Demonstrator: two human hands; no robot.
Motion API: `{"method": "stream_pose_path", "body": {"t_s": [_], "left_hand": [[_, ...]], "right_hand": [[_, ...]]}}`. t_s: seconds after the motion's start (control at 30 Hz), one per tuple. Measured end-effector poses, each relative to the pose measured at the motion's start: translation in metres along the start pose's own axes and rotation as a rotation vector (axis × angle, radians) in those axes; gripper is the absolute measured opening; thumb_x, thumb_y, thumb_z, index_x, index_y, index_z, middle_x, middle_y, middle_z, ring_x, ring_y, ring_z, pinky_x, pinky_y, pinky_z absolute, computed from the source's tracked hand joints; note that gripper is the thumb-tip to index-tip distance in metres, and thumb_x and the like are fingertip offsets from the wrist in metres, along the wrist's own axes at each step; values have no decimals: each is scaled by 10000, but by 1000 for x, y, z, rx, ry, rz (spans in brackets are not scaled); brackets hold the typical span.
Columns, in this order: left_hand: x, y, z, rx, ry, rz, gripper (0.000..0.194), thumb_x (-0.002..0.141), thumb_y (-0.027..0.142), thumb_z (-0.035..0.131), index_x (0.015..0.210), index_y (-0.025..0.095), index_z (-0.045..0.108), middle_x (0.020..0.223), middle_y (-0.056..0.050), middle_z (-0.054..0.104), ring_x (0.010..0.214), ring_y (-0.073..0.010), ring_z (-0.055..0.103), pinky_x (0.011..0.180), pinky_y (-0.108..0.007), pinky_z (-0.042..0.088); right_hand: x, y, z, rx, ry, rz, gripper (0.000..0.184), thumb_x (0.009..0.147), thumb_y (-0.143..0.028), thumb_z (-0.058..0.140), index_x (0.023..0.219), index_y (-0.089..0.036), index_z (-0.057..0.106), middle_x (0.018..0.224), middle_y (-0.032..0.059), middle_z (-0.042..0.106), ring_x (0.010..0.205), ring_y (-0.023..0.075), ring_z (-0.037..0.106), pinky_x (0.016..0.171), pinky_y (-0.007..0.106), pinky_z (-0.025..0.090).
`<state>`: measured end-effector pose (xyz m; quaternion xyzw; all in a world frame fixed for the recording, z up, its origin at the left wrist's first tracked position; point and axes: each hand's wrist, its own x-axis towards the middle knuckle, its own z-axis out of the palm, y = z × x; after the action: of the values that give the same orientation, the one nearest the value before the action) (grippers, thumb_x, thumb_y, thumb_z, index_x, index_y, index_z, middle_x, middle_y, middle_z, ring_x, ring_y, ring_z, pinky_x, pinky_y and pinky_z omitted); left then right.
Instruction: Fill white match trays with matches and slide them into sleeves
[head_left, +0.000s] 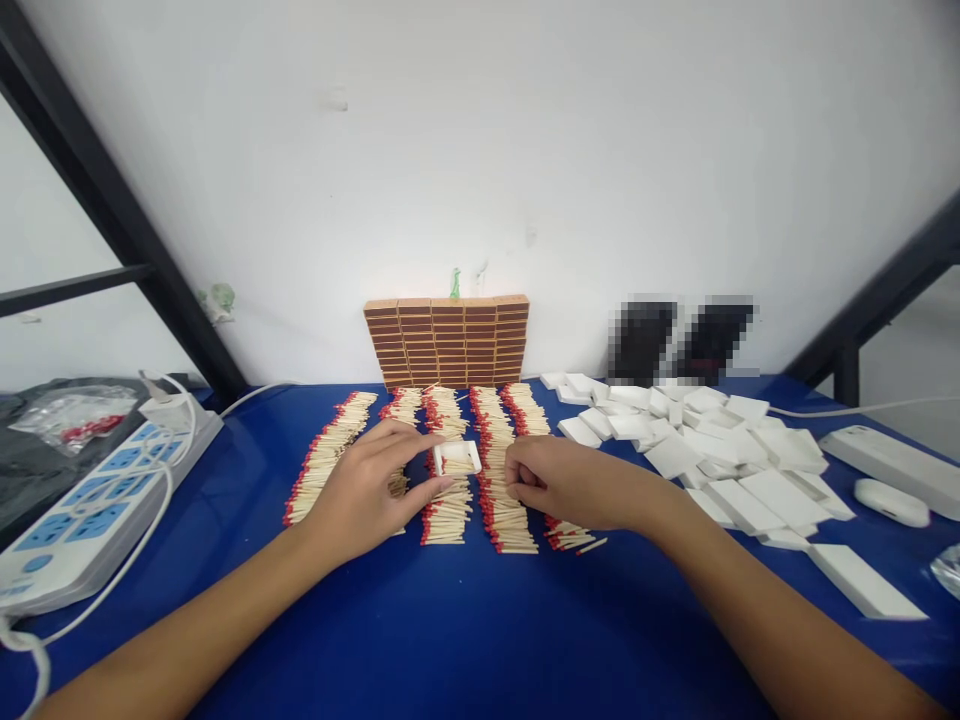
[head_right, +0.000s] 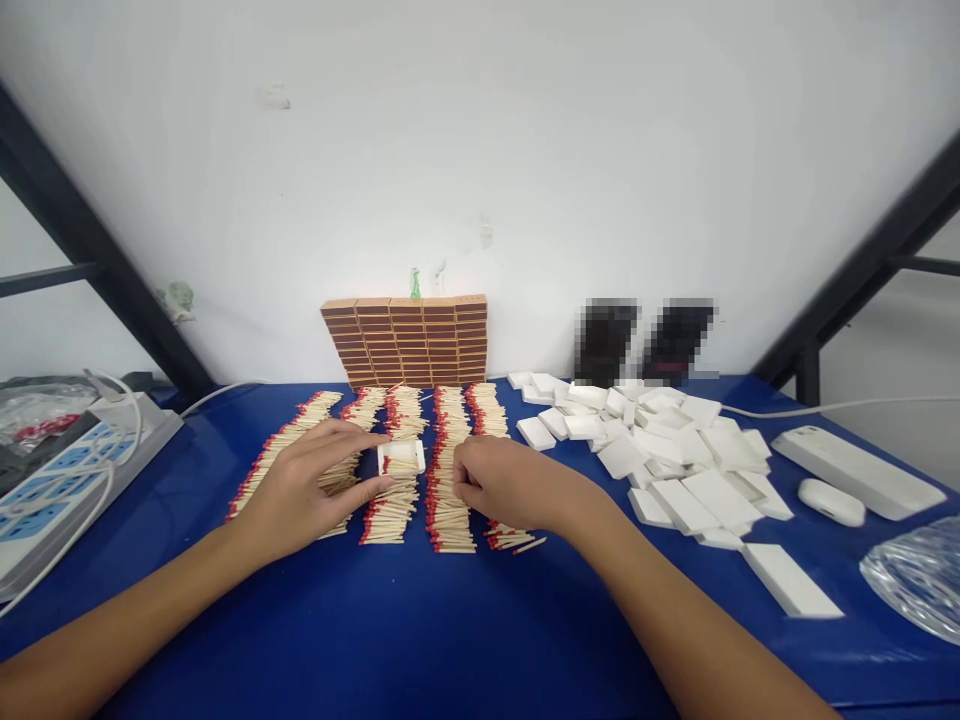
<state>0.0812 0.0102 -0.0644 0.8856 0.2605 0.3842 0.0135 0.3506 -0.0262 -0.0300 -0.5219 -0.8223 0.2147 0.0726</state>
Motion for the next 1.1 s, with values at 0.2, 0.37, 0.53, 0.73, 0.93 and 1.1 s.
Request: {"method": "stream_pose_path", "body": {"t_s": [0.2, 0.37, 0.53, 0.73, 0.93, 1.1], "left_hand": [[-1, -2, 1, 18, 2, 4, 352, 916, 373, 754, 1221, 201, 718, 1002, -89, 758, 973, -232, 673, 865, -398, 600], [-2, -4, 1, 49, 1, -11, 367, 917, 377, 753, 1233, 195, 713, 1015, -98, 754, 972, -238, 666, 847, -400, 594], [-1, -3, 1, 44, 19, -31, 348, 912, 366, 761, 1217, 203, 722, 1039, -88, 759, 987, -234, 665, 872, -394, 583], [-2, 0, 2, 11, -50, -2, 386, 916, 350, 759, 1269, 209, 695, 994, -70, 757, 997, -226, 667, 879, -380, 581], [-4, 3, 1, -56, -48, 10, 404, 913, 333, 767, 1291, 219, 681, 1014, -63, 758, 1020, -211, 669, 888, -362, 580], [-3, 3, 1, -68, -47, 13, 399, 904, 323, 779, 1277, 214, 687, 1007, -58, 756, 1023, -207, 672, 889, -359, 582]], "right_hand": [[2, 9, 3, 26, 111, -73, 122, 964, -241, 559, 847, -213, 575, 846, 28, 652, 716, 161, 540, 611, 282, 373], [3, 9, 0, -19, 197, -83, 112, 965, -225, 556, 866, -216, 606, 874, 26, 669, 749, 163, 578, 637, 280, 391], [3, -2, -5, -8, 240, -79, 115, 950, -204, 597, 844, -208, 641, 839, 19, 685, 730, 159, 588, 637, 281, 381], [7, -14, 0, 20, 304, -160, 95, 946, -160, 626, 867, -193, 668, 837, 15, 684, 688, 141, 560, 676, 282, 392], [9, -12, 8, 40, 382, -258, 76, 953, -133, 630, 927, -189, 674, 880, 18, 694, 698, 137, 560, 685, 272, 405], [13, -8, 12, 20, 396, -301, 66, 987, -171, 633, 969, -182, 696, 901, 40, 707, 729, 151, 585, 678, 278, 411]]}}
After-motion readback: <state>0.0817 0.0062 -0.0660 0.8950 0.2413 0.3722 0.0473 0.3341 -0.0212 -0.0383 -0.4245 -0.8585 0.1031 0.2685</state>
